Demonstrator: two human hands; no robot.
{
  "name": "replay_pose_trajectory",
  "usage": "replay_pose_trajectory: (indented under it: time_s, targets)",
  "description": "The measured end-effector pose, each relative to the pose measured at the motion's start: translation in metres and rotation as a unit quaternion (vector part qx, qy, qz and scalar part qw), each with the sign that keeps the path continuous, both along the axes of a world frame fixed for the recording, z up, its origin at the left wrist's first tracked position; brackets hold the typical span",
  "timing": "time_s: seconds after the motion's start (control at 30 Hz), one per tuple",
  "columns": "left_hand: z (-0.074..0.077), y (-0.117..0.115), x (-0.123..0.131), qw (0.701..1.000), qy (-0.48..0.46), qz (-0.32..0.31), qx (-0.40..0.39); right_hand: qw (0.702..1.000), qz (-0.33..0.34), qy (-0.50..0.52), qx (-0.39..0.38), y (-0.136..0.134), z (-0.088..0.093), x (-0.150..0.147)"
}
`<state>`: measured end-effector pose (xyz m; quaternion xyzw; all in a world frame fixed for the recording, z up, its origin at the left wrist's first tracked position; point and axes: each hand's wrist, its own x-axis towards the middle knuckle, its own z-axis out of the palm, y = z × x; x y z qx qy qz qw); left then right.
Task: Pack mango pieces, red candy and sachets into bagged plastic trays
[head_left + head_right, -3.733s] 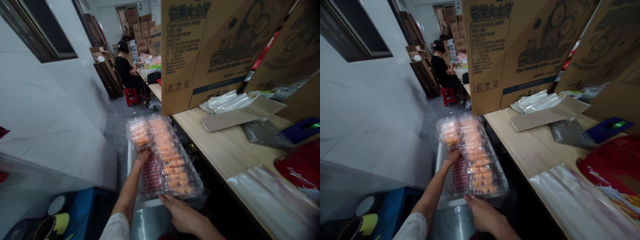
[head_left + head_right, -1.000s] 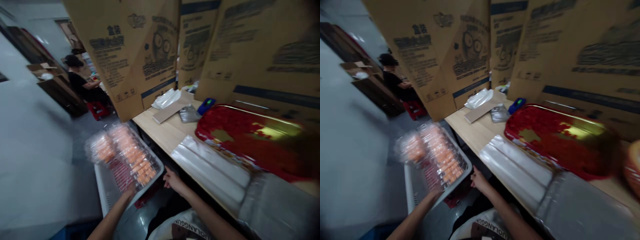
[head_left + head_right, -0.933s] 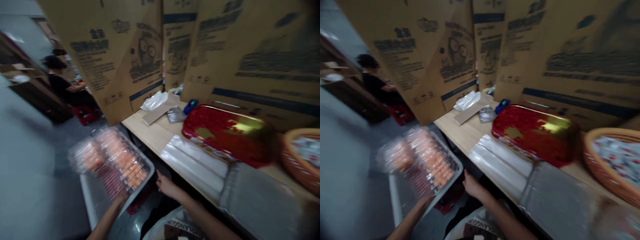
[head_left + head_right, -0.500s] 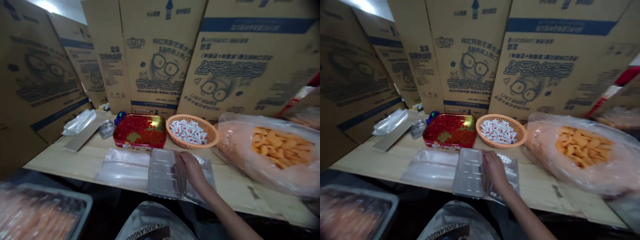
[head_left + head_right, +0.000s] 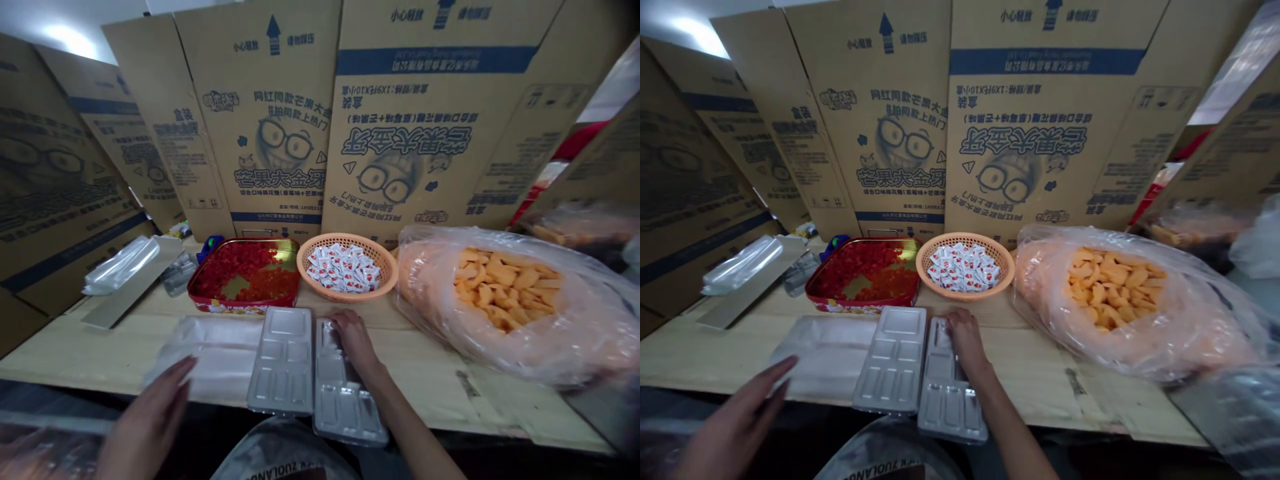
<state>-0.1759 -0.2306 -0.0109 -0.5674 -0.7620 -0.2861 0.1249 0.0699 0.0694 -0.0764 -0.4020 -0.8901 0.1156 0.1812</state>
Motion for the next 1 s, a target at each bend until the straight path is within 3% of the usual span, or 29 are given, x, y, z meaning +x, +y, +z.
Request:
replay_pose_trajectory:
  time_s: [0.13,0.23,0.43,0.57,0.67,0.77,0.83,0.9,1.0]
  targets:
    - [-0.007,0.078,0.057,0.99,0.009,-0.138,-0.037,1.0,0.006,0.027,0.011,-0.005,-0.001,-0.002]
    - [-0.014,0.115,0.091,0.977,-0.063,-0.188,-0.081,0.997,0.012,0.071,0.035,-0.005,0.0,0.001]
    - [-0.032,0.139,0.113,0.935,-0.243,-0.226,-0.125,0.978,0.021,0.184,0.094,-0.002,-0.009,0.005]
    - [-0.027,0.146,0.12,0.893,-0.404,-0.183,-0.069,0.952,0.013,0.292,0.088,0.001,-0.006,0.009]
    - [-0.016,0.154,0.129,0.812,-0.562,-0.151,-0.046,0.943,0.013,0.326,0.071,-0.003,0.012,0.013]
    - [-0.006,0.163,0.141,0.679,-0.71,-0.158,-0.103,0.945,0.042,0.318,0.056,-0.015,0.039,0.017]
    - [-0.001,0.168,0.147,0.612,-0.764,-0.157,-0.131,0.946,0.06,0.31,0.075,-0.018,0.06,0.023]
    - [0.004,0.171,0.149,0.577,-0.792,-0.15,-0.129,0.94,0.04,0.321,0.109,-0.012,0.08,0.036]
    - [0.01,0.175,0.144,0.547,-0.816,-0.143,-0.118,0.924,-0.097,0.341,0.142,0.02,0.108,0.078]
